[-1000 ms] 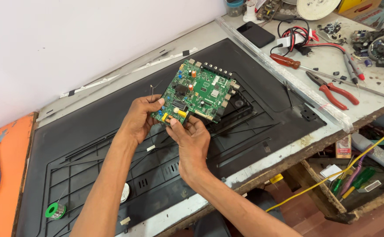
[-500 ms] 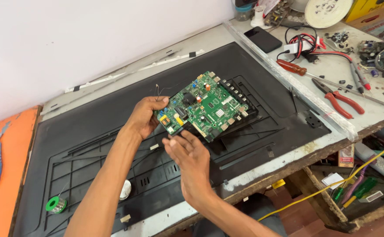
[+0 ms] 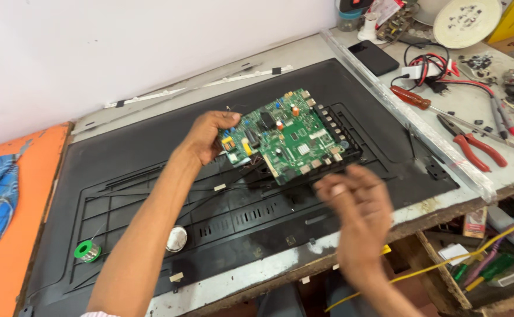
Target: The person uses a soldering iron to apply solder to a green circuit board, then uses pliers to trim excess wire. They clean the board with a brush and reposition it within a black plastic housing, using a screwdriver to adjust components.
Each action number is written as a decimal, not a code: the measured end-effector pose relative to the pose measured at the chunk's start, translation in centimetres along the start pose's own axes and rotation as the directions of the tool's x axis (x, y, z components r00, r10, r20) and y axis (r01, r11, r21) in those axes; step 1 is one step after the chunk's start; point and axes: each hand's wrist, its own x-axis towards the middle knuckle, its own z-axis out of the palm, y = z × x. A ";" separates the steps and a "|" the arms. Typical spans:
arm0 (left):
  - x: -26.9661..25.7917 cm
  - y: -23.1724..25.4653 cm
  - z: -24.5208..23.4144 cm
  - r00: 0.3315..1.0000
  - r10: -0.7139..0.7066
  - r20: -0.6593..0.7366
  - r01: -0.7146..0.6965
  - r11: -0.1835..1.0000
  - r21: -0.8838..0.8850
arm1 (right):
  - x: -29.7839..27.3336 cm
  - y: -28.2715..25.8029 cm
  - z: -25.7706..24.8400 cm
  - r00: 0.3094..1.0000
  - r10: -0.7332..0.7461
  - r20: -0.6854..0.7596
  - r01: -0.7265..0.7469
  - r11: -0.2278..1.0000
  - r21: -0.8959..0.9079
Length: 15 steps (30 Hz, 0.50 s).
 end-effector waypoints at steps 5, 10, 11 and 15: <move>0.6 1.5 -0.3 0.995 0.063 0.074 -0.062 0.998 -0.009 | 4.9 -1.9 -5.4 0.981 -0.158 -0.113 0.146 0.984 -0.101; 1.0 1.2 -0.6 0.996 0.052 -0.069 -0.056 0.997 -0.057 | 5.4 -1.7 -8.0 0.980 -0.165 -0.114 0.154 0.983 -0.098; 1.1 0.9 -0.6 0.995 0.065 -0.073 -0.070 0.996 -0.062 | 5.3 -1.5 -8.2 0.980 -0.158 -0.118 0.144 0.983 -0.118; 1.9 -0.6 -0.6 0.994 0.017 -0.112 -0.024 0.997 -0.067 | 6.0 -0.6 -8.0 0.993 -0.104 -0.050 0.087 0.962 -0.259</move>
